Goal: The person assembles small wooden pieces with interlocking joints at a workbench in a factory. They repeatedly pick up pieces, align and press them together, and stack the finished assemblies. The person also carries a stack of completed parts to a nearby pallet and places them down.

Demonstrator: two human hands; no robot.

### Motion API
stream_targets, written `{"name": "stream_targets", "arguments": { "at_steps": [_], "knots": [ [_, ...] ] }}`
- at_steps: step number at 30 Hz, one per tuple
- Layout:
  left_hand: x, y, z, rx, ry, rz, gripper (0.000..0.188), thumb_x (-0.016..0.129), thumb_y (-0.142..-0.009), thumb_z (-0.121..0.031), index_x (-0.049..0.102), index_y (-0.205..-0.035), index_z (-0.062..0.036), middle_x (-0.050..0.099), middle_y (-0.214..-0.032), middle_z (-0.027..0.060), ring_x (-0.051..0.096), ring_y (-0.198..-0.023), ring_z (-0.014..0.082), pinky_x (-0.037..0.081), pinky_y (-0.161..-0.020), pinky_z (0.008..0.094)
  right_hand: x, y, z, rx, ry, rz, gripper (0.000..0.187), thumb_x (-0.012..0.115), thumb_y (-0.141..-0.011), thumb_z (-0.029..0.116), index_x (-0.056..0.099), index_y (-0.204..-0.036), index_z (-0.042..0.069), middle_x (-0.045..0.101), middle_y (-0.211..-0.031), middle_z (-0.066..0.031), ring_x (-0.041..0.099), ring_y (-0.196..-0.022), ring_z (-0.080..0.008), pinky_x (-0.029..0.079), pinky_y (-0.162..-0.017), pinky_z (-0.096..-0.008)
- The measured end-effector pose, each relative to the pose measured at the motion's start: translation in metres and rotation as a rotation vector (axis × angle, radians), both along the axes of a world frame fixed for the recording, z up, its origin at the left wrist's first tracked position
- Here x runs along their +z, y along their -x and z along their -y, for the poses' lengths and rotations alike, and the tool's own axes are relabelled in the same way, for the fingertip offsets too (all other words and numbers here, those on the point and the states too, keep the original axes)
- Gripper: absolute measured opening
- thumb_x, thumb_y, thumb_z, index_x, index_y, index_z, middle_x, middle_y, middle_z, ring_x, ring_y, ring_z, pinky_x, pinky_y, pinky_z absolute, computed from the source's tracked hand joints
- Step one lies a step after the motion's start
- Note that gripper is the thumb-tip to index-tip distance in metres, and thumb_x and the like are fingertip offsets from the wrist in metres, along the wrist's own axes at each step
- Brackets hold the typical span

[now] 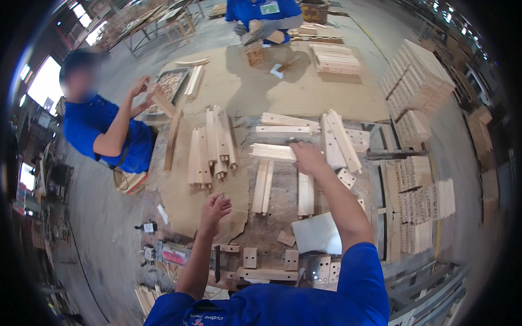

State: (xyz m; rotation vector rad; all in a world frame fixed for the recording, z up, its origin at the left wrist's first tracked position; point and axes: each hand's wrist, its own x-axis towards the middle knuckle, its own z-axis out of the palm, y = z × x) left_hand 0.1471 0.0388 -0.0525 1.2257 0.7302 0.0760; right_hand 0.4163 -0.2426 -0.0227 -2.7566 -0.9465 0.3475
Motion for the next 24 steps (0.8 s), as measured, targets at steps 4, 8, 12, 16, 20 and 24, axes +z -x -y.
{"name": "stream_targets", "arguments": {
  "at_steps": [4, 8, 12, 16, 20, 24],
  "knots": [
    [-0.012, -0.011, -0.01, 0.0, -0.03, 0.008, 0.036, 0.069, -0.102, -0.028, 0.061, -0.13, -0.0082, 0.07, -0.107, 0.0058, 0.068, -0.092, 0.0141, 0.058, -0.08, 0.0289, -0.01, 0.005, 0.003, -0.015, -0.012, 0.134, 0.072, 0.081, -0.081, 0.019, 0.05, -0.146, 0.012, 0.059, -0.138, -0.0146, 0.053, -0.132, -0.0374, 0.038, -0.112, -0.0564],
    [-0.014, -0.02, -0.041, 0.058, -0.235, 0.06, 0.03, 0.069, -0.101, -0.025, 0.064, -0.124, -0.0068, 0.068, -0.1, 0.0039, 0.066, -0.087, 0.0127, 0.055, -0.076, 0.0284, -0.004, 0.037, -0.007, -0.122, -0.097, 0.278, 0.073, 0.08, -0.082, 0.02, 0.049, -0.148, 0.011, 0.053, -0.143, -0.0175, 0.044, -0.139, -0.0399, 0.031, -0.116, -0.0592],
    [-0.019, -0.033, -0.072, 0.156, -0.791, 0.048, 0.032, 0.072, -0.098, -0.024, 0.066, -0.12, -0.0028, 0.068, -0.093, 0.0034, 0.063, -0.081, 0.0163, 0.053, -0.074, 0.0311, -0.001, 0.08, -0.02, -0.176, -0.312, 0.368, 0.071, 0.079, -0.083, 0.019, 0.05, -0.147, 0.008, 0.048, -0.147, -0.0196, 0.041, -0.141, -0.0409, 0.028, -0.117, -0.0598],
    [-0.017, -0.064, -0.091, 0.22, -1.274, -0.156, 0.046, 0.074, -0.091, -0.031, 0.064, -0.128, -0.0061, 0.068, -0.114, 0.0159, 0.066, -0.103, 0.0327, 0.053, -0.092, 0.0448, -0.005, 0.15, -0.014, -0.114, -0.607, 0.219, 0.061, 0.078, -0.085, 0.018, 0.056, -0.14, 0.003, 0.051, -0.144, -0.0208, 0.045, -0.136, -0.0413, 0.032, -0.114, -0.0557],
    [-0.003, -0.094, -0.087, 0.045, -1.467, -0.417, 0.071, 0.077, -0.087, -0.045, 0.054, -0.14, -0.0034, 0.06, -0.127, 0.0223, 0.058, -0.12, 0.0383, 0.047, -0.103, 0.0489, -0.006, 0.212, 0.006, -0.123, -0.657, 0.019, 0.055, 0.076, -0.085, 0.015, 0.06, -0.136, 0.001, 0.058, -0.137, -0.0217, 0.052, -0.129, -0.0425, 0.039, -0.11, -0.0503],
    [0.012, -0.119, -0.08, -0.136, -1.45, -0.604, 0.071, 0.078, -0.083, -0.041, 0.054, -0.139, -0.0041, 0.058, -0.129, 0.0204, 0.055, -0.123, 0.0369, 0.043, -0.104, 0.0499, -0.01, 0.25, 0.03, -0.143, -0.657, -0.05, 0.051, 0.076, -0.085, 0.013, 0.062, -0.132, 0.0, 0.063, -0.131, -0.0235, 0.057, -0.124, -0.0432, 0.044, -0.107, -0.0485]
  ]
}}
